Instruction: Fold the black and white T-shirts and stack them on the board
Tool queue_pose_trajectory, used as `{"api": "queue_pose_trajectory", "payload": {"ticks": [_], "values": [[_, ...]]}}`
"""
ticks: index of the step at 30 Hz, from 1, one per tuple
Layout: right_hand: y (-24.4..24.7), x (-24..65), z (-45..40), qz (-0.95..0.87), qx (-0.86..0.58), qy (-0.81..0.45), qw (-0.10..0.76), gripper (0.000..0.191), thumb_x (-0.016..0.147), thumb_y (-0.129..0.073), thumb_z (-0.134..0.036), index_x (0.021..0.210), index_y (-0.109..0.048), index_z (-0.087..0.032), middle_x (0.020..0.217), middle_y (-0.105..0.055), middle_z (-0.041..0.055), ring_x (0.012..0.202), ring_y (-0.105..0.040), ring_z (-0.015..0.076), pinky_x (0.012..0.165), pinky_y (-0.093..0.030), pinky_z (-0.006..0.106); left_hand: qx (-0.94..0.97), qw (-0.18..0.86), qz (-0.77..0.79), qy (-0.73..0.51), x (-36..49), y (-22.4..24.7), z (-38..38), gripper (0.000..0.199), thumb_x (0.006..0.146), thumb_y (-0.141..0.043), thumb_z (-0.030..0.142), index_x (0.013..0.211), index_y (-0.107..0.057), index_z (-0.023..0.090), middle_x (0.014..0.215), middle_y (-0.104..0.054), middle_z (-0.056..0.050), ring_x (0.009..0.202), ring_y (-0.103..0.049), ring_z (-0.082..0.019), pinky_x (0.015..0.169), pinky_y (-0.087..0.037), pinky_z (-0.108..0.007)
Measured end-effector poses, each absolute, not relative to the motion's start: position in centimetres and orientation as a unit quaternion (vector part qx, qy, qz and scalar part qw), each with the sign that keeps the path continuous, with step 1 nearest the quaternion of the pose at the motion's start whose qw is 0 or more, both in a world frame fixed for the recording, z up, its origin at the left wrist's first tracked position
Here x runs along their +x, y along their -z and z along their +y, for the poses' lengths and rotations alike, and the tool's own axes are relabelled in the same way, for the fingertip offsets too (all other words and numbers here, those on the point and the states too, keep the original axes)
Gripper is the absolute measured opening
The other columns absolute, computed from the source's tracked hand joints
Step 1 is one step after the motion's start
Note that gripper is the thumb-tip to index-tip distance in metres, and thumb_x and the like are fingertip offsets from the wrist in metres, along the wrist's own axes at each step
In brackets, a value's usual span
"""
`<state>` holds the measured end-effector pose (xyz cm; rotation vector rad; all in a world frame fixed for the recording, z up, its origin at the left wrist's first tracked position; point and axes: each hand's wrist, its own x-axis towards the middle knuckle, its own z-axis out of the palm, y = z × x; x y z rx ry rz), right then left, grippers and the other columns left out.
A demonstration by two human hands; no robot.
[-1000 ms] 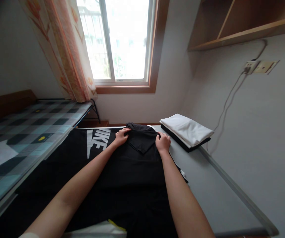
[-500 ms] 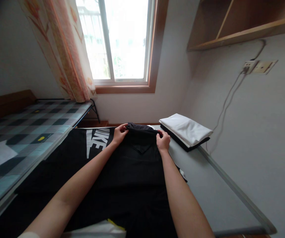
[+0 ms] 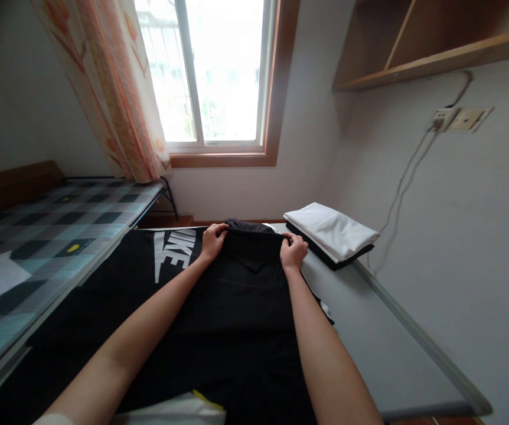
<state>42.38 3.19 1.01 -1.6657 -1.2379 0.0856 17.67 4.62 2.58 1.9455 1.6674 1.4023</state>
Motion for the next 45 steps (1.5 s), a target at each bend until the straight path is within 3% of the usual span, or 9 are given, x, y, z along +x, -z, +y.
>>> {"api": "queue_pose_trajectory", "payload": {"ticks": [9,14,18,34,45], "values": [[-0.7,42.2,2.8,-0.566,-0.682,0.06,0.459,0.021,0.075,-0.048,-0.017,0.084,-0.067,-0.017,0.106,-0.058,0.0121,0.093,-0.051,0.025,0.084,-0.039,0.038,0.712,-0.029,0.595,-0.372,17.4,-2.9,3.2,0.017,0.091,-0.053,0.026,0.101,-0.066,0.025,0.119,-0.06,-0.006,0.118,-0.049,-0.024,0.099,-0.034,-0.038],[-0.7,41.8,2.6,-0.604,-0.686,0.069,0.4,0.023,0.072,-0.054,-0.02,0.092,-0.065,-0.019,0.096,-0.064,0.0078,0.095,-0.049,0.0269,0.083,-0.035,0.039,0.733,-0.03,0.578,-0.358,17.4,-2.6,3.4,0.013,0.093,-0.051,0.023,0.1,-0.062,0.024,0.105,-0.069,-0.003,0.106,-0.057,-0.02,0.096,-0.029,-0.039],[-0.8,41.7,2.5,-0.624,-0.681,0.065,0.377,0.028,0.076,-0.055,-0.021,0.101,-0.069,-0.021,0.101,-0.066,0.0078,0.098,-0.047,0.0272,0.086,-0.032,0.041,0.73,-0.027,0.584,-0.355,17.4,-2.4,3.6,0.013,0.094,-0.051,0.026,0.101,-0.062,0.024,0.105,-0.07,-0.003,0.104,-0.059,-0.021,0.094,-0.029,-0.038],[-0.4,41.9,2.8,-0.594,-0.693,0.037,0.407,0.025,0.077,-0.055,-0.027,0.09,-0.076,-0.023,0.102,-0.067,0.0089,0.099,-0.047,0.0287,0.087,-0.033,0.043,0.726,-0.007,0.592,-0.351,17.2,-2.2,3.7,0.018,0.094,-0.049,0.028,0.106,-0.062,0.025,0.112,-0.069,-0.004,0.108,-0.058,-0.022,0.096,-0.029,-0.039],[-0.2,42.0,2.9,-0.599,-0.682,0.047,0.417,0.025,0.077,-0.055,-0.027,0.089,-0.076,-0.022,0.098,-0.067,0.0079,0.097,-0.047,0.0268,0.086,-0.033,0.041,0.729,-0.02,0.608,-0.314,17.4,-2.0,3.5,0.037,0.08,-0.056,0.025,0.117,-0.058,0.026,0.119,-0.065,-0.006,0.115,-0.052,-0.025,0.099,-0.028,-0.042]]}}
